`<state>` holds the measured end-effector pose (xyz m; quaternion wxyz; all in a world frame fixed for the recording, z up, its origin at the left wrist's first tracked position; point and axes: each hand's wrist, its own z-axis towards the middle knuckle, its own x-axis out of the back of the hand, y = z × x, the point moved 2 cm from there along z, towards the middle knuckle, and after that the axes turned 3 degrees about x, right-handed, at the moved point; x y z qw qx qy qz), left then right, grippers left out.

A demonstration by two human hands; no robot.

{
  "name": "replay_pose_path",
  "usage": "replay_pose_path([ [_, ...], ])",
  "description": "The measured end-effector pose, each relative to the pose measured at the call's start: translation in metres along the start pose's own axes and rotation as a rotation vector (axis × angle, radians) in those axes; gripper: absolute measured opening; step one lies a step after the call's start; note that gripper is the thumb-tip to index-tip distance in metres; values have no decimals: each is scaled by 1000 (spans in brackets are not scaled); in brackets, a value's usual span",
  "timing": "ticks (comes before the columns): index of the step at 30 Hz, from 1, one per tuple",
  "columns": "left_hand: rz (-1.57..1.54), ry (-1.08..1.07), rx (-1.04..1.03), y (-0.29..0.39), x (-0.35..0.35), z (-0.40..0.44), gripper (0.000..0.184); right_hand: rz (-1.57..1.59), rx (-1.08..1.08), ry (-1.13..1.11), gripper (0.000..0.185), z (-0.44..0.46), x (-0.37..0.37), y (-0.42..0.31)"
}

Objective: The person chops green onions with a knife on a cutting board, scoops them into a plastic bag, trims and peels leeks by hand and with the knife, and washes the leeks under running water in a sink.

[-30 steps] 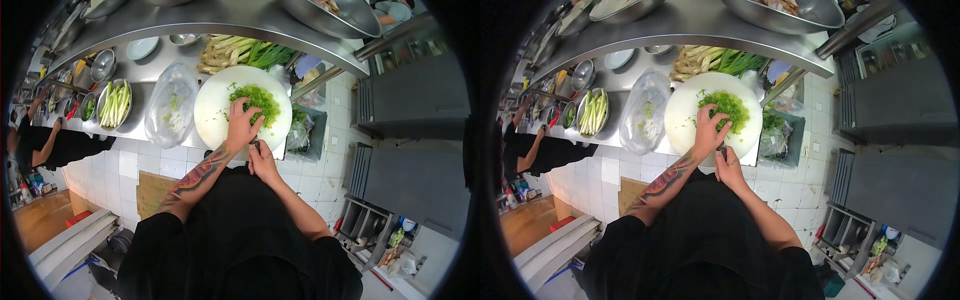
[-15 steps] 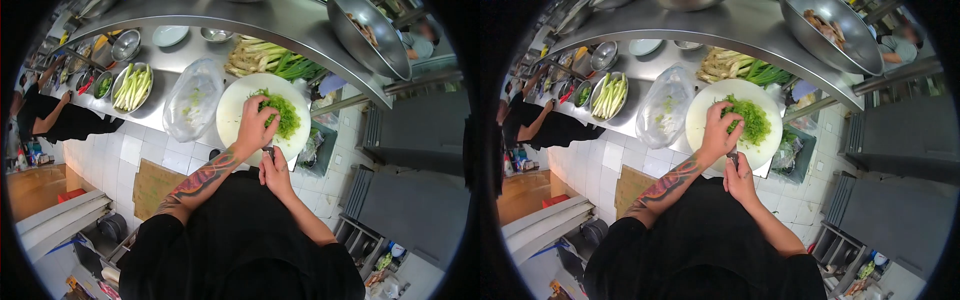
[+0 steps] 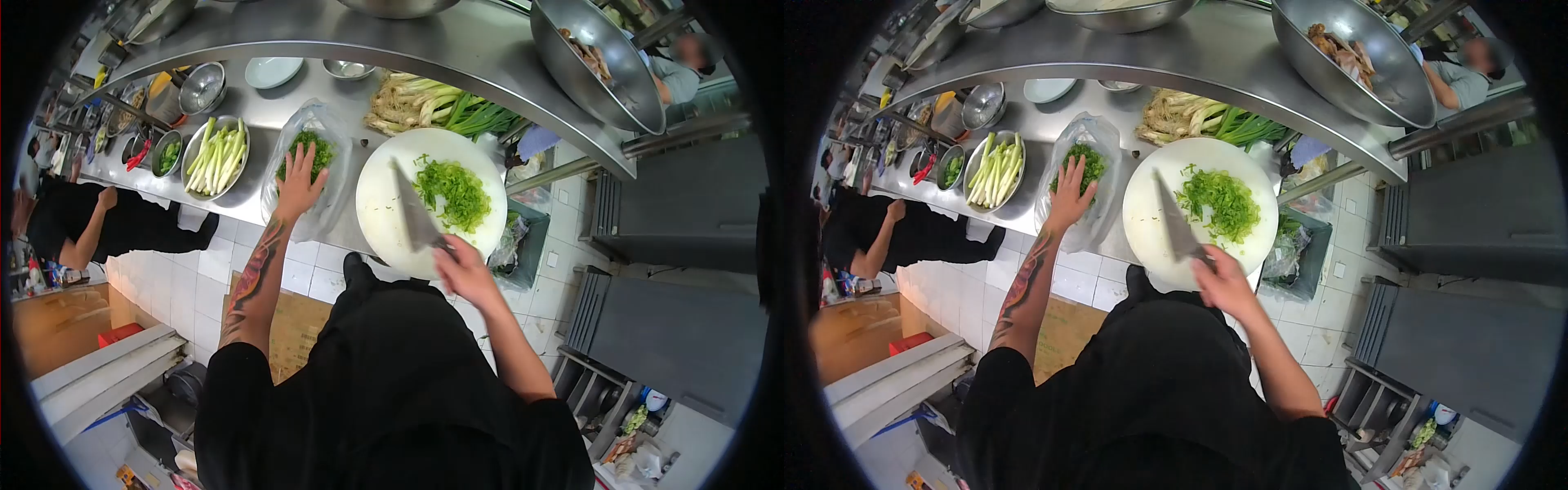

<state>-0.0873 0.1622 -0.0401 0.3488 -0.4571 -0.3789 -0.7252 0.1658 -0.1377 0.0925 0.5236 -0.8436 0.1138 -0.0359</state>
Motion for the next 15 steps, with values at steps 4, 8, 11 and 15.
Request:
replay_pose_path([
  [4,-429,62,-105,-11,0,10,40,-400,195,244,38,-28,74,25],
  [8,-190,86,-253,-14,-6,25,31,-822,216,328,34,-42,83,-7],
  [11,-265,58,-182,8,8,23,25,-728,210,425,35,-48,83,-15],
  [15,-496,-227,-12,55,15,0,18,-945,298,605,37,-29,102,1],
])
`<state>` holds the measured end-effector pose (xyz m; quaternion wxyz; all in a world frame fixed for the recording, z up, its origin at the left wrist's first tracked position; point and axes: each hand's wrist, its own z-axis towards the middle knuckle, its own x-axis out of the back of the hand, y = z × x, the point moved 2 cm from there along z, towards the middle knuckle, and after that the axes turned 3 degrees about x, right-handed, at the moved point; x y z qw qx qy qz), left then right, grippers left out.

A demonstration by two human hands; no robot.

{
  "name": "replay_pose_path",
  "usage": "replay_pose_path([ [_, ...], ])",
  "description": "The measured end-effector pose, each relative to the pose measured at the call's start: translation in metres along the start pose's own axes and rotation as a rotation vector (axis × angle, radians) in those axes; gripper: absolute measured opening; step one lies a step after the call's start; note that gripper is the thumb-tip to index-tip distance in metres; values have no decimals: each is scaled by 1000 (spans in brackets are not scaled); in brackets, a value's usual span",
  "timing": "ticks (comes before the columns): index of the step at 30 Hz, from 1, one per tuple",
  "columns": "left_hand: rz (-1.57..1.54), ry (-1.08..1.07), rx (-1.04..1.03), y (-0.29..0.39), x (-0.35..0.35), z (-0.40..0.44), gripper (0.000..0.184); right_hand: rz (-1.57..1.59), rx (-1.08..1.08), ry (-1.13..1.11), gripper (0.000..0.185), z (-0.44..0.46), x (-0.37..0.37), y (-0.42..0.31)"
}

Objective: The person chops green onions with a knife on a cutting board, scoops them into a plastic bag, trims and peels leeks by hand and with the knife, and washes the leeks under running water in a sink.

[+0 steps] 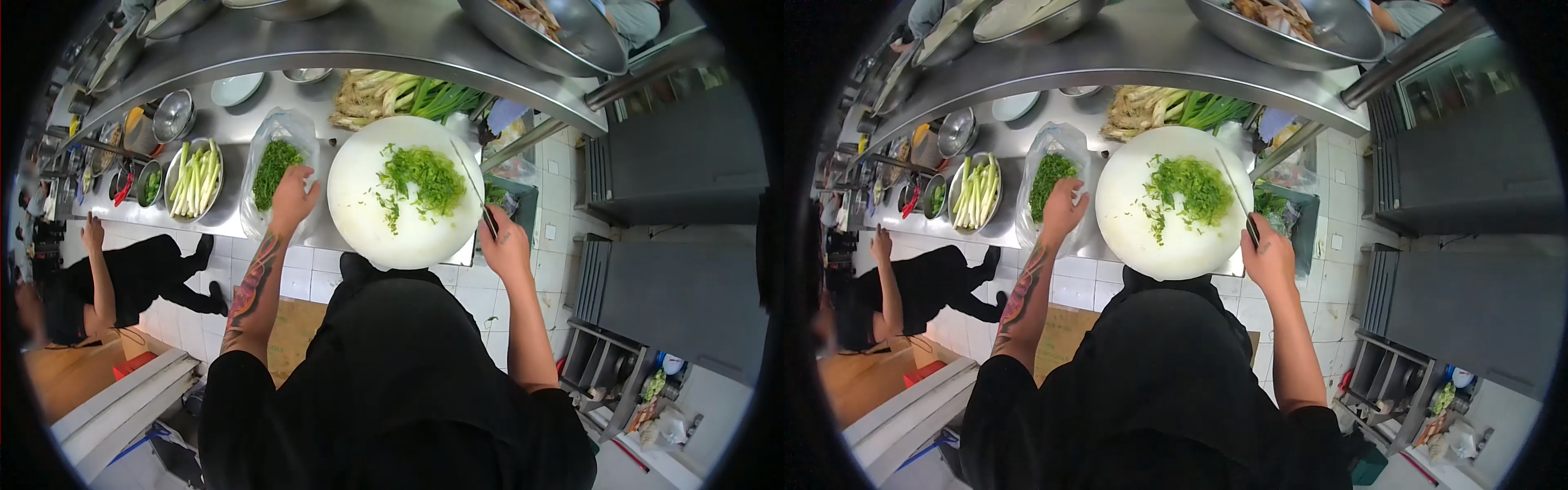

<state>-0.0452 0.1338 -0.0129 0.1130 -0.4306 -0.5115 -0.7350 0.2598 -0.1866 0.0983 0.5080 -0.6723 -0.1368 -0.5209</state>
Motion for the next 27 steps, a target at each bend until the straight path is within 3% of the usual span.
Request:
replay_pose_path([
  [4,-214,85,-58,45,-13,0,24,-162,-99,-61,35,10,-38,-10],
  [5,-234,106,-252,52,-24,7,27,-171,-91,-81,35,7,-50,-18],
  [7,-229,51,-395,91,-39,15,35,-174,-97,-162,40,0,-70,-37],
  [11,-211,-72,-385,109,-94,47,50,-21,-52,-218,44,-14,-73,-52],
  [13,-147,-144,-388,109,-112,60,54,293,-116,-135,43,-23,-65,-28],
  [14,-150,-149,-387,109,-114,62,54,666,-392,-203,42,-35,-57,-18],
  [16,-67,-282,-480,121,-111,64,50,992,-499,-175,35,-61,-55,23],
  [20,-53,-371,-609,123,-111,55,47,1133,-648,-248,20,-106,-53,35],
  [22,-305,-401,-677,126,-114,48,46,1088,-651,-240,21,-110,-72,19],
  [27,-314,-343,-581,148,-105,-3,56,1109,-587,-179,17,-77,-118,-29],
])
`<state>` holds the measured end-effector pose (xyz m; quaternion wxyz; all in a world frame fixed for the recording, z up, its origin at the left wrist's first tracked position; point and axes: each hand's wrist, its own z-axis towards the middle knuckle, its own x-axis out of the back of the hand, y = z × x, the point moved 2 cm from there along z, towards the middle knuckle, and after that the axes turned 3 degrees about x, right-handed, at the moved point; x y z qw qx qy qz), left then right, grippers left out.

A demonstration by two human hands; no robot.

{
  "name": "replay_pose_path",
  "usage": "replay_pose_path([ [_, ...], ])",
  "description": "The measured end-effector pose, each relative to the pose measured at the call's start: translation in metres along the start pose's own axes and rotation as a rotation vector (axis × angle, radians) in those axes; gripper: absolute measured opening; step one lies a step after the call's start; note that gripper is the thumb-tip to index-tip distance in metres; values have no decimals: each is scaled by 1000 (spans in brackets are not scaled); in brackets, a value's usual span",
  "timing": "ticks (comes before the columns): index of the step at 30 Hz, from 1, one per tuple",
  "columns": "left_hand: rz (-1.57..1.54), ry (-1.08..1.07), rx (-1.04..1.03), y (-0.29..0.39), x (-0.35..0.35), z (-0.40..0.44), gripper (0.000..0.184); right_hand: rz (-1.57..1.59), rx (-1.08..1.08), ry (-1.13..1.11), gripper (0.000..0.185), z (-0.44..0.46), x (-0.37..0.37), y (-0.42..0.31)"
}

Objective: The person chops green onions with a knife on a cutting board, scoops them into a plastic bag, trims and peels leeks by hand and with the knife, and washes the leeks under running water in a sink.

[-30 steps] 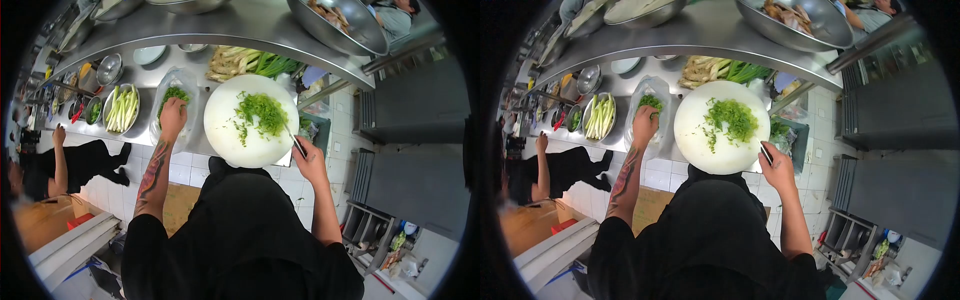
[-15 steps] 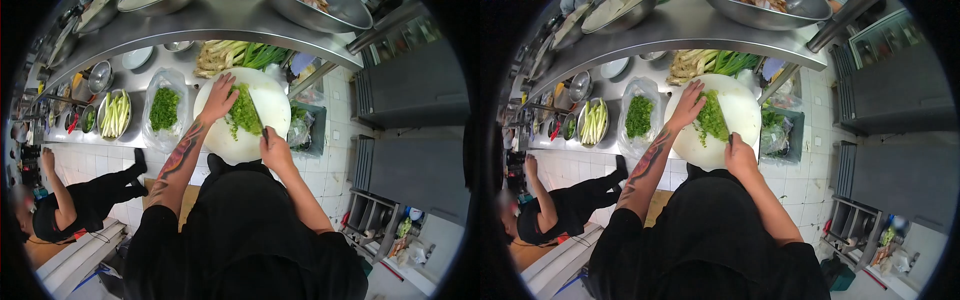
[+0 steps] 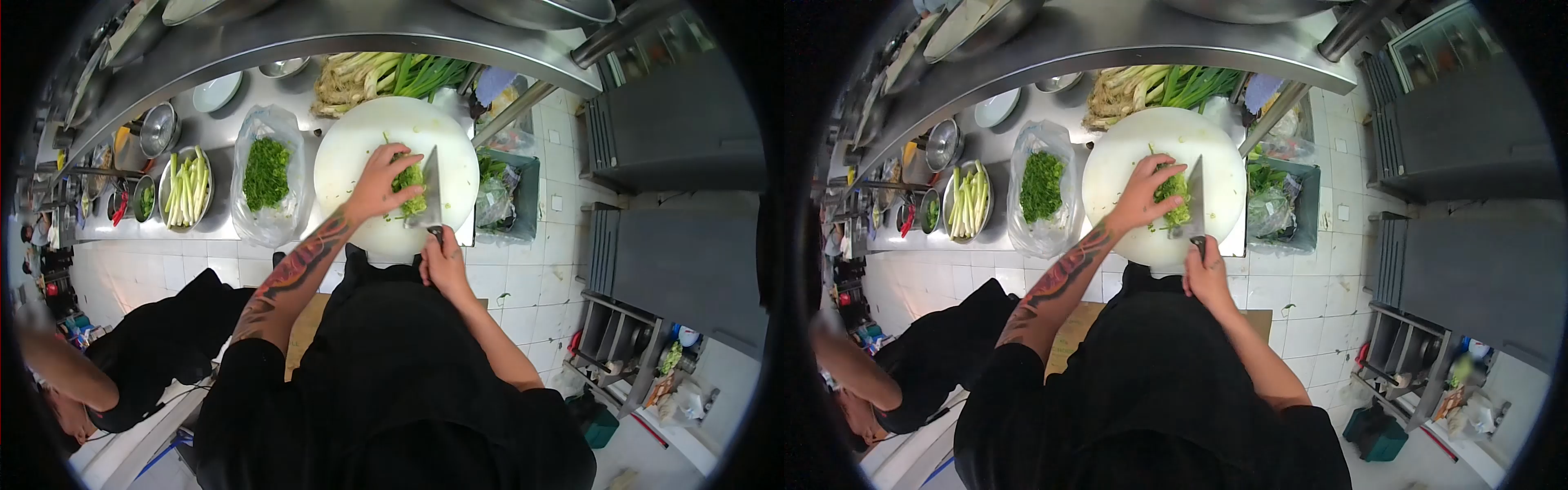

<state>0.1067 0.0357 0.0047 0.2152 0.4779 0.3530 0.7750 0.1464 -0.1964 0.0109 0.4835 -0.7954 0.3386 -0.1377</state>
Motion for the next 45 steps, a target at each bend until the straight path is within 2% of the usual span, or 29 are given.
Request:
replay_pose_path([
  [2,52,116,42,16,-11,-7,65,-60,50,-5,18,9,-22,-3],
  [3,52,116,38,19,-18,-10,65,-59,54,-2,18,13,-28,-6],
  [5,59,278,147,21,-31,-15,62,-52,69,-64,21,17,-37,-10],
  [6,26,357,188,23,-35,-15,49,-42,67,-73,22,17,-39,-10],
  [12,-62,479,218,33,-42,-13,27,-24,91,-140,23,8,-32,-17],
  [18,-35,590,252,38,7,-11,26,-81,88,-226,24,7,-62,-59],
  [22,177,725,216,-19,85,-36,25,-131,87,-369,23,42,-142,-72],
  [24,288,666,297,-64,136,-66,24,-97,21,-456,24,67,-187,-65],
  [25,332,639,367,-107,153,-90,30,-102,14,-453,24,69,-193,-61],
  [27,382,608,540,-177,164,-137,56,-185,-28,-443,25,73,-201,-57],
  [29,313,553,640,-197,164,-157,64,-274,22,-413,30,63,-173,-56],
  [33,311,618,578,-168,163,-164,62,-323,140,-277,37,39,-75,-66],
  [34,353,630,516,-150,169,-163,59,-400,406,-202,36,51,-44,-48],
  [35,392,640,453,-134,173,-161,56,-469,431,-122,35,55,-13,-47],
  [36,438,668,418,-121,174,-158,47,-608,489,-13,35,47,4,-68],
  [37,431,658,412,-121,174,-159,47,-798,590,81,37,44,18,-87],
  [39,812,503,495,-126,175,-155,39,-1155,685,199,39,53,38,-106],
  [40,628,651,385,-112,172,-141,31,-1153,679,213,39,62,41,-108],
  [41,626,643,377,-100,165,-124,31,-1222,689,186,42,73,41,-107],
  [43,253,666,274,-74,143,-90,27,-1290,694,155,44,81,38,-94],
  [45,-76,610,380,-50,108,-56,25,-1423,778,65,42,83,14,-76],
])
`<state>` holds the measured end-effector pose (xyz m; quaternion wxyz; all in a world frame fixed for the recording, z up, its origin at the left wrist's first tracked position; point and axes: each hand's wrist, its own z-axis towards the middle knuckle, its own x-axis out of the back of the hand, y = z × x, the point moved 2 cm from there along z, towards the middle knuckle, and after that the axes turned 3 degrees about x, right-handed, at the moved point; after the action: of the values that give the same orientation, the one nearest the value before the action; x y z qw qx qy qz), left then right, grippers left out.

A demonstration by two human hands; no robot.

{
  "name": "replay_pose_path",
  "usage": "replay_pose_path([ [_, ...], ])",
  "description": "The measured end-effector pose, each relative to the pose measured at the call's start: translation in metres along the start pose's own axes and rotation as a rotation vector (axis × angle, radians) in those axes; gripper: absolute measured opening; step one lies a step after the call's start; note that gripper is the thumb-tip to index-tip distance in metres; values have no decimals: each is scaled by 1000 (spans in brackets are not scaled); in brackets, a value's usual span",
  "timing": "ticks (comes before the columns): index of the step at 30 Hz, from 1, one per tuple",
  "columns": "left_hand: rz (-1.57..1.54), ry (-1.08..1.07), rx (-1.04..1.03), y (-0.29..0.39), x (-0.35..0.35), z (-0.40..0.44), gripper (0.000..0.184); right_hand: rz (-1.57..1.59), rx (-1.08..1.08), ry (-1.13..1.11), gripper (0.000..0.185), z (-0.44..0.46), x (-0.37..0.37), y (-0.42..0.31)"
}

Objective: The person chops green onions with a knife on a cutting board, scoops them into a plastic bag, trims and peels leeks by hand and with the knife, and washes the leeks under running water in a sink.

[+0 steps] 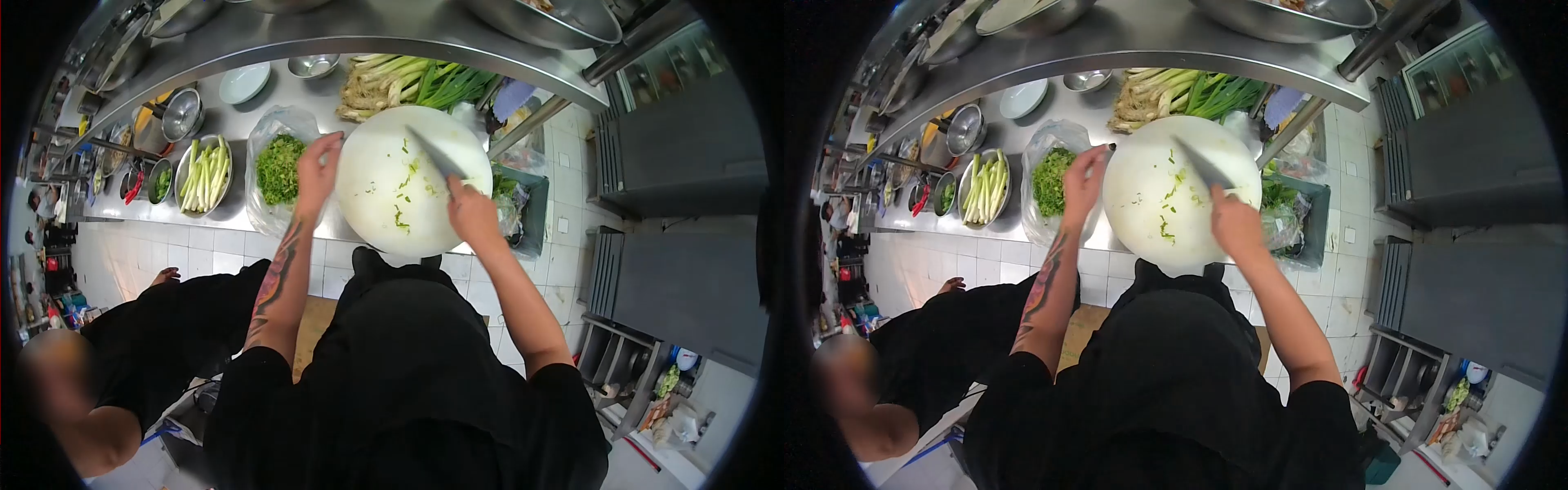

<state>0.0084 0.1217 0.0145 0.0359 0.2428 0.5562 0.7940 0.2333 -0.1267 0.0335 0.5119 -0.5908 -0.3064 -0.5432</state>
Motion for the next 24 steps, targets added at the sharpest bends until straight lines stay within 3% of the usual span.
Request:
replay_pose_path([
  [2,-184,-127,63,17,-43,2,26,-1,16,-101,39,-17,-4,-30],
  [5,-373,-125,71,9,-86,4,26,109,27,-125,41,-45,15,-45],
  [8,-165,-154,205,27,-76,-11,27,268,-10,-133,42,-60,44,-29],
  [9,-7,-189,-17,5,-73,-19,39,361,-80,-87,40,-66,51,-16],
  [10,-8,-197,-16,17,-69,-25,39,454,-153,-38,38,-71,56,-4],
  [12,392,-410,-345,49,-61,-54,60,662,-285,19,38,-83,58,23],
  [13,386,-416,-345,56,-62,-65,60,699,-288,47,38,-95,36,52],
  [14,410,-556,-393,63,-67,-76,69,695,-295,47,38,-96,47,61],
  [15,435,-695,-440,66,-72,-83,78,919,-492,-81,35,-96,59,67],
  [16,431,-696,-438,61,-76,-83,78,1139,-690,-215,33,-99,65,71],
  [20,548,-503,-368,30,-75,-54,73,1371,-798,-207,27,-128,44,96],
  [22,266,-216,-160,4,-62,-39,63,1441,-820,-195,26,-140,28,88],
  [24,240,-186,-134,-4,-56,-41,56,1419,-809,-213,30,-138,16,63],
])
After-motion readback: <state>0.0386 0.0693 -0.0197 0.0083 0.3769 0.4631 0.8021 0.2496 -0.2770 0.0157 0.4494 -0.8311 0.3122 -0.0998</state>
